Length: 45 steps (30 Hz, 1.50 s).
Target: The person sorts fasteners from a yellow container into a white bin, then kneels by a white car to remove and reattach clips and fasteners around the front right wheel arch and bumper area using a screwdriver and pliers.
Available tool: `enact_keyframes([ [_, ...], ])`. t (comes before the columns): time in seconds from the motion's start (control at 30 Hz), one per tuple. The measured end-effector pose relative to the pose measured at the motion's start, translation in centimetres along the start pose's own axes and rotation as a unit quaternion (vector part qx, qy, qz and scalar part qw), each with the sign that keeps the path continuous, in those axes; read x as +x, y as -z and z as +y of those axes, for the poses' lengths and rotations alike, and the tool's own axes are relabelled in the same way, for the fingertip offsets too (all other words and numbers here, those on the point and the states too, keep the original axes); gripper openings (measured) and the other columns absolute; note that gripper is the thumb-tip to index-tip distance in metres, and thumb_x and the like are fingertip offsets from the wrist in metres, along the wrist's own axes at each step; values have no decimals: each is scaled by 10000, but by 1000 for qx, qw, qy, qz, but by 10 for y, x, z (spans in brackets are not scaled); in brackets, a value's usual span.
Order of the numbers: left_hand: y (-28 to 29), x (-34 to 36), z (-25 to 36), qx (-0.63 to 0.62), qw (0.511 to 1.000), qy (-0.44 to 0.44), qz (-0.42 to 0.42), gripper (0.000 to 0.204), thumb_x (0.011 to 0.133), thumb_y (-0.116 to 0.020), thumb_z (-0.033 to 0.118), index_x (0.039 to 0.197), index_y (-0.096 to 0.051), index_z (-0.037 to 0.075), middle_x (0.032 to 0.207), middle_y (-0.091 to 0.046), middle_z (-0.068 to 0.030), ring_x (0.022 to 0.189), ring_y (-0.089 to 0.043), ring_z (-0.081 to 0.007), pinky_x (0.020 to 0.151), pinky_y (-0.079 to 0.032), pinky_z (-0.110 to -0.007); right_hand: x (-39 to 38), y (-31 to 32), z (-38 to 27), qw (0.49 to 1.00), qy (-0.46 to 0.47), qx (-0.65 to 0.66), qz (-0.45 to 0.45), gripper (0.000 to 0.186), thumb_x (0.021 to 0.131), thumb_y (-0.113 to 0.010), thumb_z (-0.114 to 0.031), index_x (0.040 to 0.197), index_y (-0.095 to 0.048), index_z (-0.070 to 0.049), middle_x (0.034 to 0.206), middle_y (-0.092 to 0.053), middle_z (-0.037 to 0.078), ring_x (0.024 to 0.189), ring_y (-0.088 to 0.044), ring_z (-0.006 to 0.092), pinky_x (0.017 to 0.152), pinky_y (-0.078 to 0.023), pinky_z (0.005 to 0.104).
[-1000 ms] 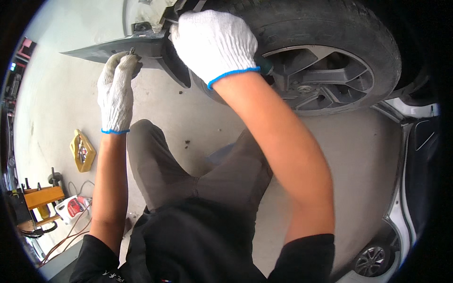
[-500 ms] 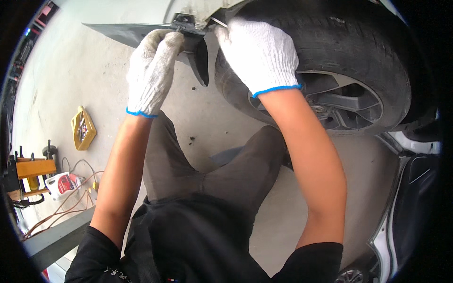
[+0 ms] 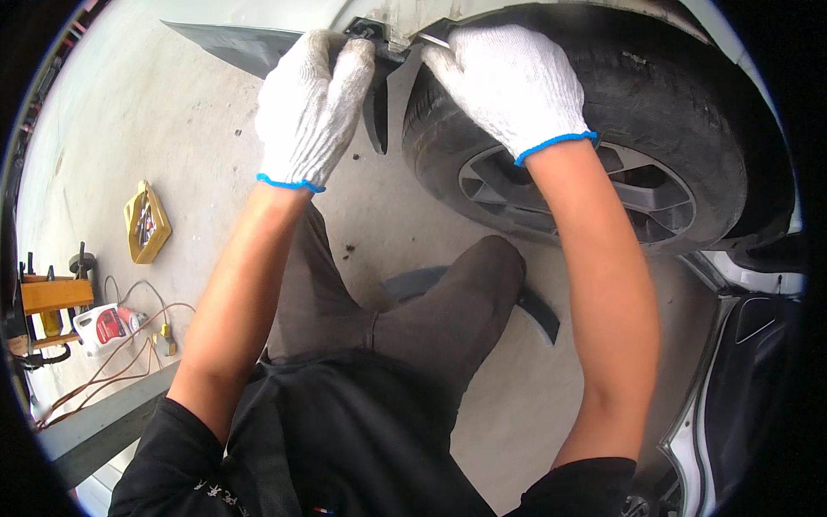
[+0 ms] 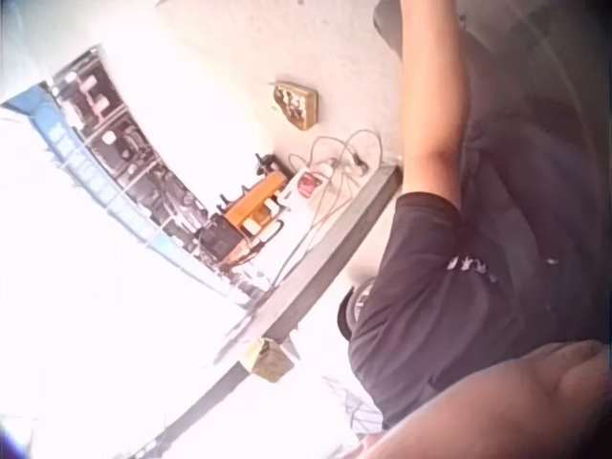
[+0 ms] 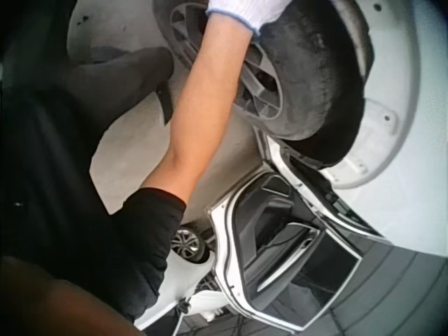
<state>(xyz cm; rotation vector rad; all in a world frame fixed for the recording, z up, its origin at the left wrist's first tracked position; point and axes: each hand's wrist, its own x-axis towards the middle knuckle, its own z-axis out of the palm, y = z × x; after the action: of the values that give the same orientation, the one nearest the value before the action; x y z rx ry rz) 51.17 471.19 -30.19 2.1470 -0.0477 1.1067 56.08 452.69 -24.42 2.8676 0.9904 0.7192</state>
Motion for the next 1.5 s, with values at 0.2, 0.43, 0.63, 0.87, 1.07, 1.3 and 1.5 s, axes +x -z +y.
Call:
enact_keyframes([
  [0.2, -2, 2, 1, 105, 993, -61, 6, 240, 865, -668, 274, 887, -612, 42, 823, -604, -156, 748, -607, -349, 656, -471, -459, 0, 1, -3, 1000, 2, 7, 13, 446, 955, -550, -452, 784, -717, -75, 701, -659, 189, 632, -666, 367, 595, -548, 456],
  [0.43, -8, 1, 20, 167, 985, -27, 24, 255, 910, -667, 270, 933, -631, 19, 805, -644, -168, 775, -639, -352, 692, -500, -448, -1, 5, -3, 1000, -17, -4, -16, 416, 945, -566, -440, 809, -719, -79, 700, -663, 183, 646, -670, 369, 606, -556, 455],
  [0.63, -13, -1, 22, 158, 987, 5, 31, 218, 910, -665, 254, 929, -631, 39, 808, -630, -152, 766, -627, -341, 682, -485, -439, -1, 4, -2, 999, -21, 22, -10, 464, 945, -571, -458, 744, -673, -52, 702, -637, 210, 679, -650, 402, 597, -527, 478],
  [0.87, -23, -5, 10, 72, 994, -17, 78, 180, 878, -695, 209, 898, -614, 49, 785, -589, -138, 750, -589, -330, 668, -458, -427, 0, 3, -1, 1000, -7, 12, -12, 393, 936, -584, -419, 810, -714, -70, 681, -658, 178, 622, -669, 358, 592, -560, 448],
  [1.07, -12, 2, 9, -32, 997, 40, 55, 275, 833, -759, 237, 939, -620, 24, 735, -631, -138, 704, -627, -339, 669, -500, -424, 0, 8, -4, 1000, -17, 13, -20, 378, 932, -591, -407, 806, -712, -72, 678, -656, 172, 617, -667, 356, 583, -557, 451],
  [1.3, 1, 11, 14, -52, 958, 279, -42, 470, 761, -827, 402, 822, -558, 21, 702, -654, -134, 651, -639, -293, 634, -511, -408, -1, 7, -3, 1000, -9, 14, -6, 378, 934, -598, -398, 788, -695, -64, 691, -655, 176, 630, -661, 368, 575, -546, 454],
  [1.5, 5, 17, 10, -93, 953, 283, -54, 458, 760, -819, 395, 757, -562, 16, 632, -621, -140, 589, -599, -293, 604, -496, -384, -1, 10, -2, 1000, 0, 21, -16, 301, 911, -624, -348, 854, -724, -70, 730, -672, 159, 614, -662, 352, 567, -560, 442],
])
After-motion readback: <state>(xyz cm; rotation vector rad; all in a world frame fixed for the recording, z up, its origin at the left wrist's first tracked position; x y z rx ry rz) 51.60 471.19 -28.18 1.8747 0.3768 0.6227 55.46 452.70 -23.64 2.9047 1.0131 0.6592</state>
